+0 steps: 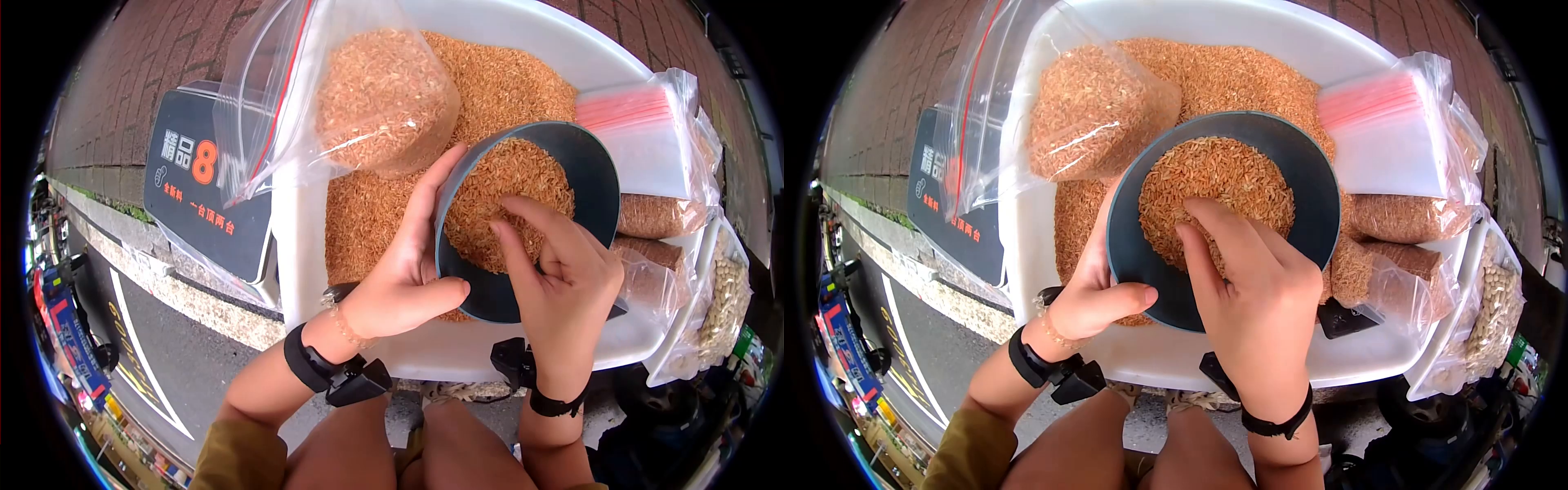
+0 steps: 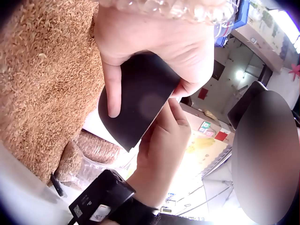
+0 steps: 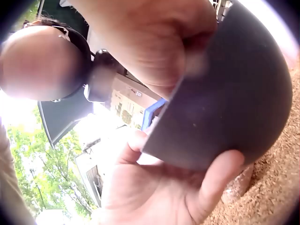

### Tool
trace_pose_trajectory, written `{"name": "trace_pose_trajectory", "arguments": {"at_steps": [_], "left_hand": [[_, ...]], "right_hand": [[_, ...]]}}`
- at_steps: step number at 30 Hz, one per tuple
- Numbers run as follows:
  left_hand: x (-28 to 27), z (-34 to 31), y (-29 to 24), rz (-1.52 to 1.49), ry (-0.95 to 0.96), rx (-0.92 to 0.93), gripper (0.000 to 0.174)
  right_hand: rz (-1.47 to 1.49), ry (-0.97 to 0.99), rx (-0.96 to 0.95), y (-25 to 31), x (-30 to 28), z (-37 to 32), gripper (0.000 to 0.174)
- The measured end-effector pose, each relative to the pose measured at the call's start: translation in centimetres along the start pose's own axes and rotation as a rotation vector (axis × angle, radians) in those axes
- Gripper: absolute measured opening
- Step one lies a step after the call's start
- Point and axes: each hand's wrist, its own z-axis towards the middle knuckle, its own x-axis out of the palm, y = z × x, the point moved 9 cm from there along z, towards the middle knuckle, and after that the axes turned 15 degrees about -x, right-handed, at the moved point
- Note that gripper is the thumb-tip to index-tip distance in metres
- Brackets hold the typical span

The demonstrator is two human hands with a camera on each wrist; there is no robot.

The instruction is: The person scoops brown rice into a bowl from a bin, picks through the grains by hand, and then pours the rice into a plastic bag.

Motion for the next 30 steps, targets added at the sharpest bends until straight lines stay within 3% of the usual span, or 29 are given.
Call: {"name": "trace_pose_trajectory", "arguments": {"at_steps": [1,5,6,8,17,26,30], "left_hand": [[0.1,-0.1,-0.2,0.091,-0.011,0.008,0.091],[0.0,-0.1,-0.4,0.272,-0.030,0.048,0.092],[0.1,-0.3,-0.5,0.271,-0.032,0.047,0.092],[-0.1,-0.2,0.7,0.063,-0.013,-0.127,0.092],[0.3,-0.2,0.4,-0.037,0.019,-0.119,0.093],[0.3,0.1,0.2,0.134,0.032,-0.034,0.092],[0.4,0.1,0.2,0.044,0.032,-0.044,0.092]], "right_hand": [[-0.008,-0.020,-0.075,0.2,0.4,0.3,0.018],[0.029,0.006,-0.077,-0.2,1.7,0.6,0.014],[0.030,0.008,-0.076,-0.2,1.8,0.6,0.014],[-0.021,0.000,-0.111,0.0,1.9,0.8,0.013],[-0.067,0.024,-0.105,-0.2,2.2,0.9,0.012],[-0.050,0.025,-0.107,-0.4,2.2,0.9,0.010],[0.036,0.003,-0.081,-0.6,1.7,0.8,0.011]]}}
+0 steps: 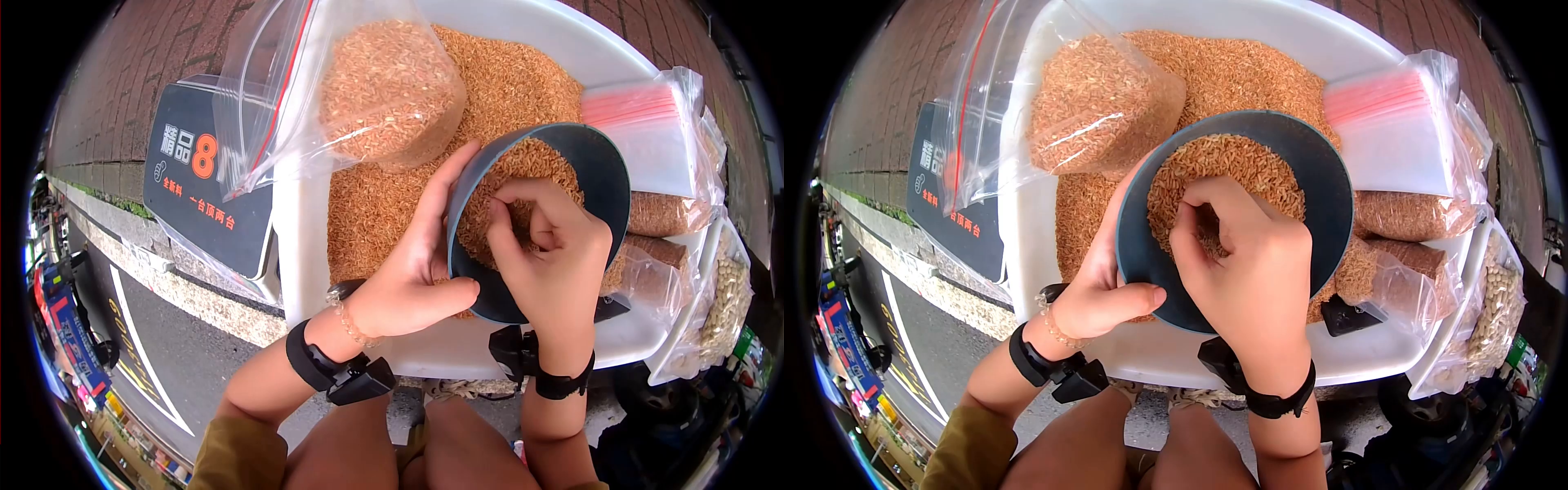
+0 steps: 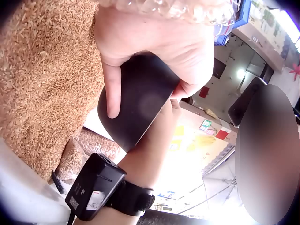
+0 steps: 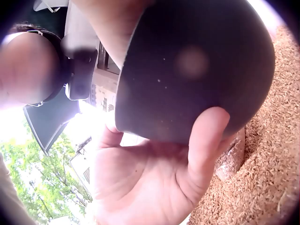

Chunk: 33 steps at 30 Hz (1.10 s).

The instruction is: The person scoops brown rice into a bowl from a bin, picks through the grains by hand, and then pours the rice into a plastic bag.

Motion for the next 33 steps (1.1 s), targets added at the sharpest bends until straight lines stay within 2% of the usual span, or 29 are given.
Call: {"name": "trace_pose_trajectory", "arguments": {"at_steps": [2,3,5,8,13,18,33], "left_hand": [[0.0,-0.2,-0.1,0.019,-0.012,-0.041,0.091],[0.2,-0.2,-0.2,0.019,-0.012,-0.042,0.091],[0.2,-0.2,-0.2,-0.102,-0.019,-0.051,0.090],[0.0,-0.1,-0.4,0.002,-0.021,0.058,0.090],[-0.1,-0.1,-0.4,0.014,-0.022,0.027,0.091],[-0.1,-0.2,-0.6,-0.014,-0.036,0.075,0.091],[-0.1,-0.1,-0.7,-0.085,-0.029,0.051,0.090]], "right_hand": [[0.084,0.032,0.162,-1.1,-0.2,-0.6,0.010],[0.085,0.033,0.162,-1.2,-0.3,-0.8,0.010],[0.244,-0.098,0.230,-2.0,-0.9,-1.5,0.010],[0.338,-0.108,0.307,-2.2,-1.2,-2.2,0.009],[0.496,-0.095,0.411,-1.9,-1.3,-3.1,0.008],[0.457,-0.081,0.427,-1.5,-2.0,-3.4,0.009],[0.399,-0.110,0.414,-2.0,-2.9,-4.1,0.005]]}}
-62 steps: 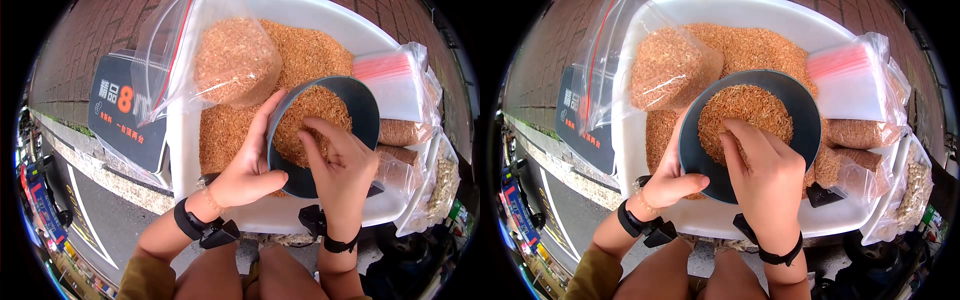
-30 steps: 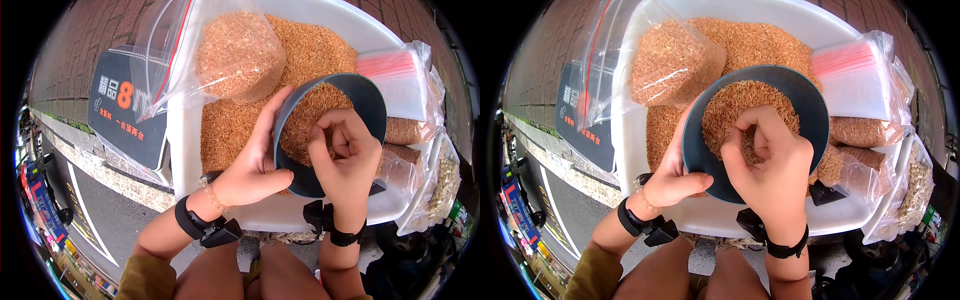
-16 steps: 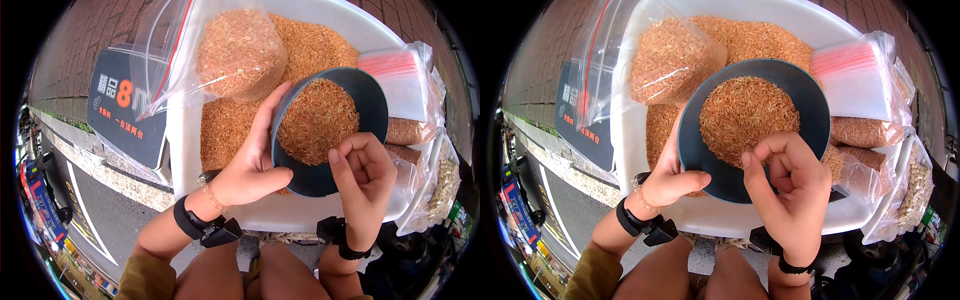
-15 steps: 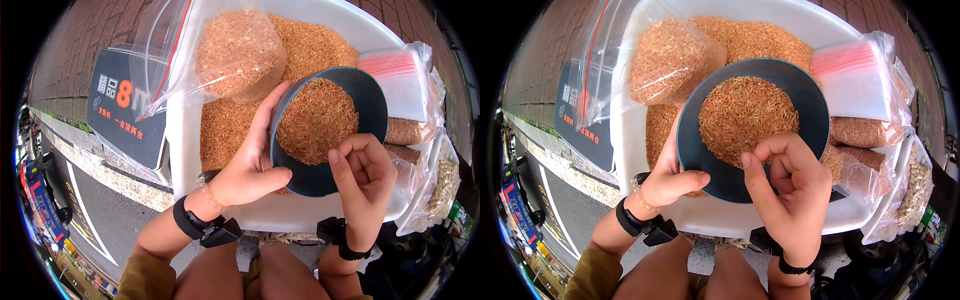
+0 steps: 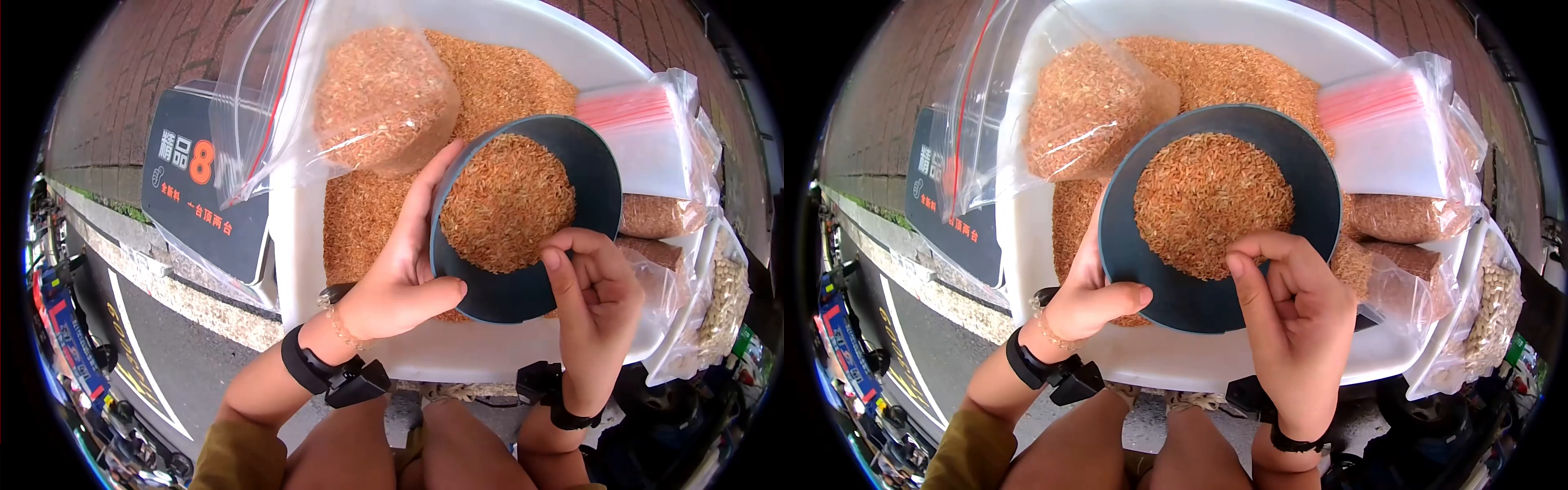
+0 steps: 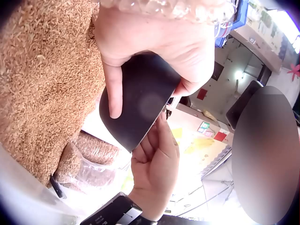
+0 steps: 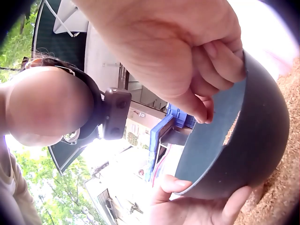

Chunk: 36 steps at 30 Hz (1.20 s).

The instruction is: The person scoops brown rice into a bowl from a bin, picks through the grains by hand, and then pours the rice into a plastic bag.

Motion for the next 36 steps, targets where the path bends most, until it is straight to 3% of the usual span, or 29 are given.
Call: {"name": "trace_pose_trajectory", "arguments": {"at_steps": [3,11,16,21,25,30,36], "left_hand": [[-0.1,0.1,-0.1,0.105,-0.023,0.002,0.090],[-0.1,0.0,-0.1,0.003,-0.044,-0.041,0.090],[-0.2,-0.1,0.2,-0.038,-0.054,-0.059,0.090],[-0.6,-0.2,0.2,-0.080,-0.046,-0.028,0.091],[-1.3,-0.6,0.4,-0.104,-0.073,-0.027,0.091],[-1.7,-0.6,0.6,-0.107,-0.124,-0.059,0.092],[-1.9,-0.7,0.9,-0.114,-0.170,-0.070,0.093]], "right_hand": [[-0.001,-0.020,-0.006,0.2,-0.2,0.0,0.005],[0.038,-0.034,-0.090,1.3,-0.3,0.3,0.003],[0.437,-0.172,0.076,-0.2,-1.4,-0.1,0.011],[0.893,-0.360,0.000,-1.0,-4.6,0.0,0.019],[1.027,-0.354,-0.057,-3.0,-6.3,0.2,0.018],[0.976,-0.354,0.023,-5.3,-5.1,-0.4,0.017],[0.940,-0.309,-0.022,-4.9,-3.4,-0.5,0.015]]}}
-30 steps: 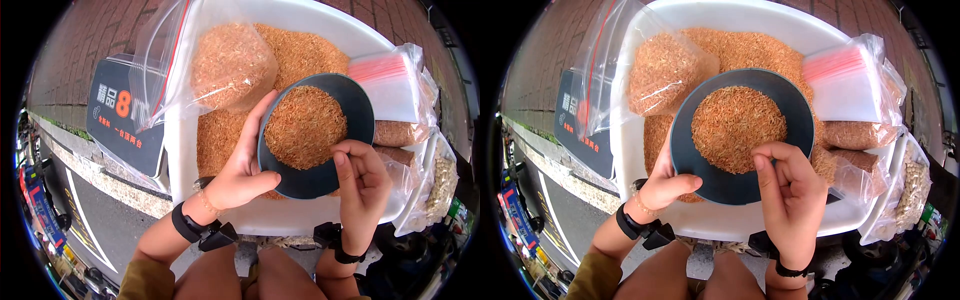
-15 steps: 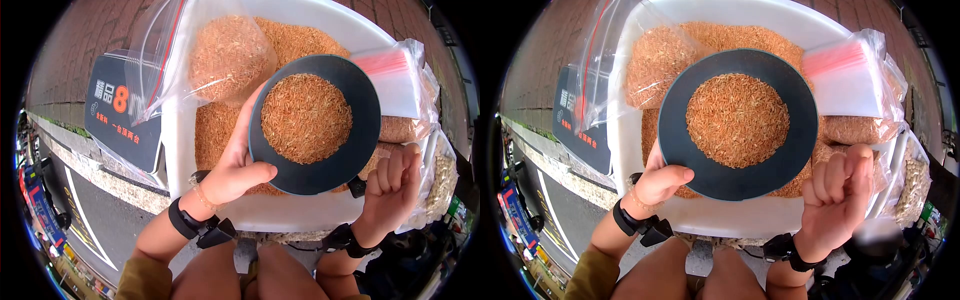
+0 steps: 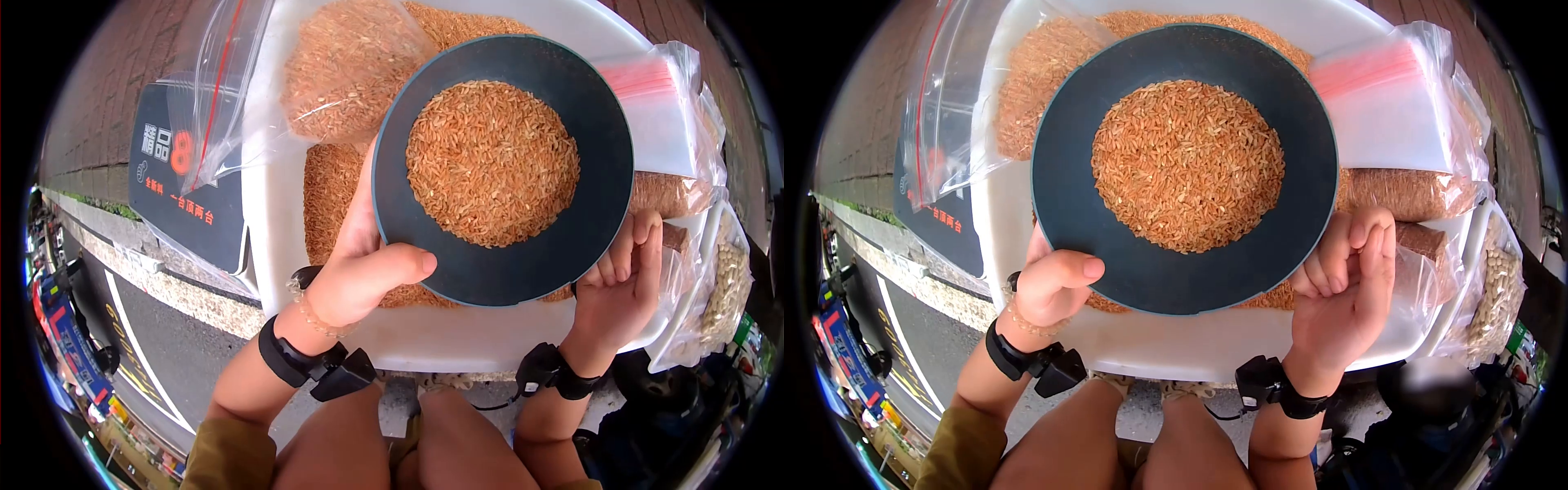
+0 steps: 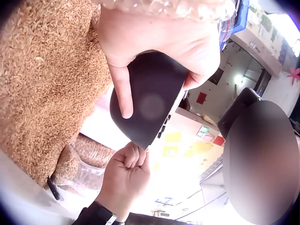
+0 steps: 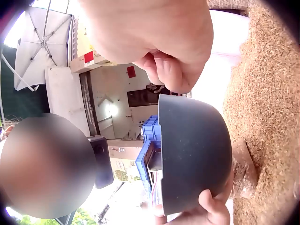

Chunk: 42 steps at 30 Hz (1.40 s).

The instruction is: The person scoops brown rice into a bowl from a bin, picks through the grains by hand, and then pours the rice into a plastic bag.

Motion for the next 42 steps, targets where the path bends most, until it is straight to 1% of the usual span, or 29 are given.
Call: {"name": "trace_pose_trajectory", "arguments": {"at_steps": [2,6,8,9,11,13,14,15,16,17,19,20,22,23,24,25,26,28,29,31,32,34,38,42], "left_hand": [[-0.1,0.0,0.2,-0.004,-0.007,-0.024,0.093],[0.1,0.1,0.1,0.022,0.012,-0.002,0.093],[-0.2,0.0,0.2,0.014,-0.013,-0.019,0.092],[-0.2,-0.1,0.2,0.012,-0.012,-0.020,0.092],[-0.6,-0.2,0.7,0.008,-0.033,-0.092,0.092],[-0.9,-0.2,1.0,0.010,-0.046,-0.116,0.092],[-1.1,-0.2,1.2,0.014,-0.062,-0.139,0.091],[-1.0,-0.2,1.2,0.013,-0.062,-0.140,0.091],[-0.6,-0.1,0.8,0.008,-0.048,-0.094,0.091],[-0.4,-0.1,0.4,0.003,-0.035,-0.049,0.091],[-0.2,0.0,0.3,0.011,-0.030,-0.038,0.091],[-0.1,0.1,0.2,0.020,-0.024,-0.027,0.091],[0.1,0.3,0.0,0.047,0.002,0.008,0.091],[0.4,0.4,-0.3,0.074,0.027,0.045,0.090],[0.3,0.4,-0.4,0.073,0.020,0.047,0.090],[0.4,0.4,-0.3,0.096,0.010,0.038,0.090],[0.5,0.4,-0.2,0.120,0.003,0.028,0.089],[0.9,0.4,-0.4,0.125,0.026,0.036,0.089],[1.2,0.5,-0.4,0.129,0.049,0.043,0.089],[1.4,0.4,-0.3,0.116,0.075,0.038,0.089],[1.5,0.4,-0.2,0.106,0.096,0.031,0.089],[1.5,0.3,-0.2,0.083,0.106,0.026,0.089],[1.8,0.3,-0.3,0.071,0.140,0.045,0.087],[1.2,0.3,-0.2,0.021,0.077,0.100,0.086]], "right_hand": [[0.022,-0.023,0.006,-0.2,0.1,-0.1,0.016],[0.093,0.013,0.015,-0.8,0.1,0.0,0.019],[0.128,0.022,0.030,-1.0,0.1,0.1,0.019],[0.109,-0.010,0.035,-1.1,-0.3,0.2,0.019],[0.088,-0.043,0.038,-1.2,-0.8,0.3,0.019],[0.069,-0.077,0.128,-2.0,-1.2,0.1,0.019],[0.068,-0.077,0.128,-2.0,-1.3,0.2,0.019],[0.058,-0.133,0.175,-2.4,-1.8,0.1,0.020],[0.047,-0.188,0.222,-2.8,-2.3,-0.1,0.021],[0.046,-0.188,0.222,-2.8,-2.4,0.0,0.021],[0.039,-0.332,0.300,-3.4,-3.8,-0.6,0.022],[0.038,-0.333,0.301,-3.3,-3.7,-0.7,0.022],[-0.068,-0.296,0.121,-1.4,-3.3,-0.2,0.016],[-0.068,-0.294,0.123,-1.3,-2.9,-0.6,0.016],[-0.428,-0.130,-0.106,1.2,-1.4,-0.3,0.008],[-0.780,0.044,-0.337,3.6,1.2,-0.9,0.001],[-0.934,0.185,-0.255,3.7,3.6,-1.6,0.014],[-1.336,0.673,-0.256,2.4,7.9,-1.7,0.012],[-1.341,0.672,-0.258,2.0,8.0,-1.5,0.012],[-1.446,0.854,-0.235,-0.2,8.5,-1.7,0.011],[-1.446,0.856,-0.234,-0.4,8.6,-1.5,0.011],[-1.480,0.894,-0.136,-1.6,8.2,-1.3,0.007],[-1.478,0.934,-0.134,-2.7,8.0,-1.4,0.005],[-1.469,0.948,-0.091,-3.4,7.5,-1.4,0.004]]}}
